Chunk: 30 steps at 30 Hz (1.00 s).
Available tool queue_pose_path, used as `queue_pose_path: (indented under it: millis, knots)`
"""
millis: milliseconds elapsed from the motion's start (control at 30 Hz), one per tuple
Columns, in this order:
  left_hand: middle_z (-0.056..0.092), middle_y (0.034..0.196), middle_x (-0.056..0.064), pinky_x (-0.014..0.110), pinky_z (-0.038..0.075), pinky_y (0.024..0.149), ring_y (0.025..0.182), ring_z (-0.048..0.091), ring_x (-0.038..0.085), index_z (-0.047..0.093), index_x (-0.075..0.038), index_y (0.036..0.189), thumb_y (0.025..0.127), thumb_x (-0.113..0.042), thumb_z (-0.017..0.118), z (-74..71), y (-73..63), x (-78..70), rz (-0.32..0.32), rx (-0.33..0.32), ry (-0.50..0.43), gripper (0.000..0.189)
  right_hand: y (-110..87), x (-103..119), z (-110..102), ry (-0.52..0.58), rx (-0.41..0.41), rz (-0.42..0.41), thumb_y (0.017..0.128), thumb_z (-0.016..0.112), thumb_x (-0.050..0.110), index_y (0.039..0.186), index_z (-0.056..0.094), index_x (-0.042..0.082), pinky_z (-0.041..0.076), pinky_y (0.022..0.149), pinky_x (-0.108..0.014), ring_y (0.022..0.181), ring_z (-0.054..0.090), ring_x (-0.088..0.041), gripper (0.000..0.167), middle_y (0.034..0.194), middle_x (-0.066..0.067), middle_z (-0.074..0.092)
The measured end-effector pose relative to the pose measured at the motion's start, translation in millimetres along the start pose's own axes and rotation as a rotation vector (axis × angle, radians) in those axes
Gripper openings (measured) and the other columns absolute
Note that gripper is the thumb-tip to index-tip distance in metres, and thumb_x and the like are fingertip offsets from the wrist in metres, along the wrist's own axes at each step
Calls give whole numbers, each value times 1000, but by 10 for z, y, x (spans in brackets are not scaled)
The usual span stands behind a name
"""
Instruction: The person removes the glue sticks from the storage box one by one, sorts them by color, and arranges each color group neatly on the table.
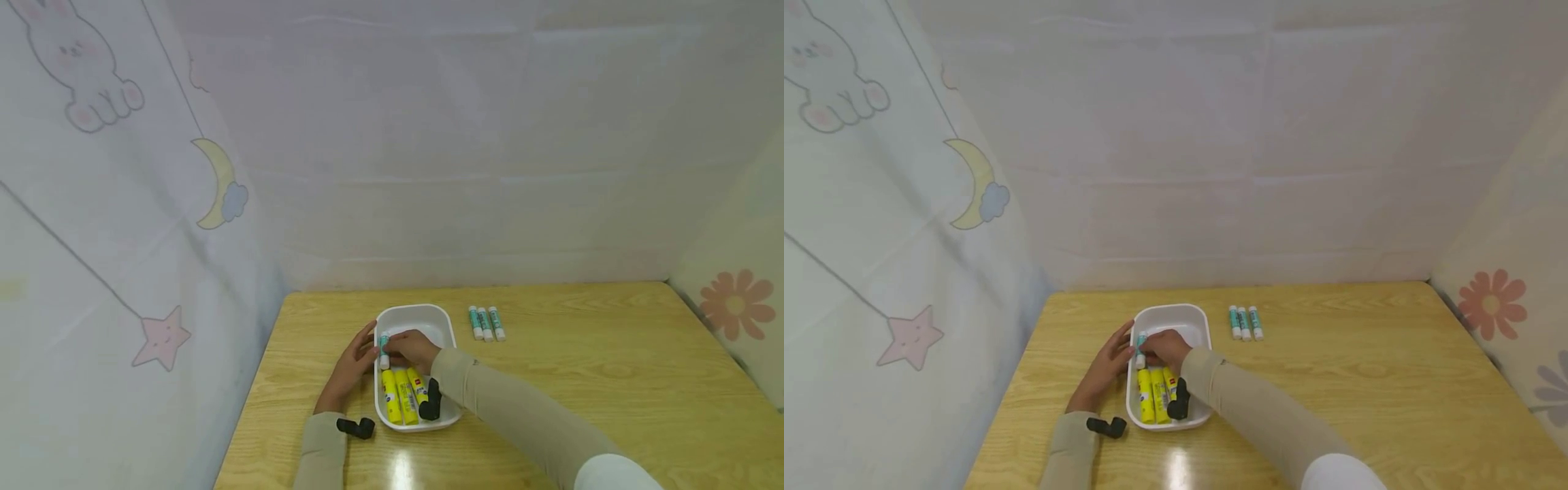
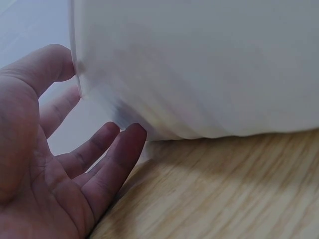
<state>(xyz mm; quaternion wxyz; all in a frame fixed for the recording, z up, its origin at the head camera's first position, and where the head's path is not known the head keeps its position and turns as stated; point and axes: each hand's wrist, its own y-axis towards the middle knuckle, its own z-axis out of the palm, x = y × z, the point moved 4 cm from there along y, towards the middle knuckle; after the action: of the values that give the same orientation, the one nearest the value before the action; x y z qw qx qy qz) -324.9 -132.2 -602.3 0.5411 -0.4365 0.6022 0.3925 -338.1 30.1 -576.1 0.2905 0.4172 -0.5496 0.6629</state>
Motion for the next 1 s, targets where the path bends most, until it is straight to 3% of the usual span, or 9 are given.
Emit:
queue_pose_path:
  millis: [200,367,433,567,667,800,1000]
  knots:
    - [39,149,15,45,48,95,130,45,37,30,-31,154,101,-24,55,54,-4,-74,-15,47,-15,59,-3,-21,-80,2,16,-2,88,70,11,110,66,-2,56,83,-34,91,65,-20,26,105,-11,66]
    - [41,148,13,44,50,94,129,47,36,33,-34,152,100,-27,57,72,22,-26,-12,25,5,58,-31,36,-173,15,43,-28,91,66,10,114,63,-4,55,84,-33,90,63,-18,27,105,-11,64]
    - [42,147,12,44,49,94,129,47,35,34,-36,151,100,-29,57,70,31,-1,3,13,14,57,-73,113,-215,14,55,-45,93,65,9,117,62,-5,54,86,-34,90,62,-18,28,106,-11,64]
    - [40,147,18,46,49,94,129,46,40,30,-28,154,101,-22,55,49,15,-106,40,41,22,58,-176,326,-313,0,88,-104,94,63,9,124,58,-6,51,93,-38,95,64,-20,33,112,-14,64]
    - [38,148,21,48,48,95,129,45,42,28,-23,155,102,-19,54,25,5,-157,30,49,24,59,-233,482,-410,2,126,-144,94,65,12,128,56,-4,50,94,-39,100,65,-22,39,117,-14,62]
    - [39,149,18,48,47,97,131,43,39,30,-30,153,101,-23,55,-3,16,-77,-30,18,28,58,-323,696,-604,0,142,-188,94,66,14,131,55,-1,48,98,-39,105,64,-23,42,121,-14,61]
    - [43,146,11,49,46,98,130,46,34,35,-40,149,100,-26,58,-7,22,41,-45,-35,27,56,-424,936,-1043,13,106,-251,97,61,12,137,49,-3,43,103,-40,107,61,-23,44,123,-16,58]
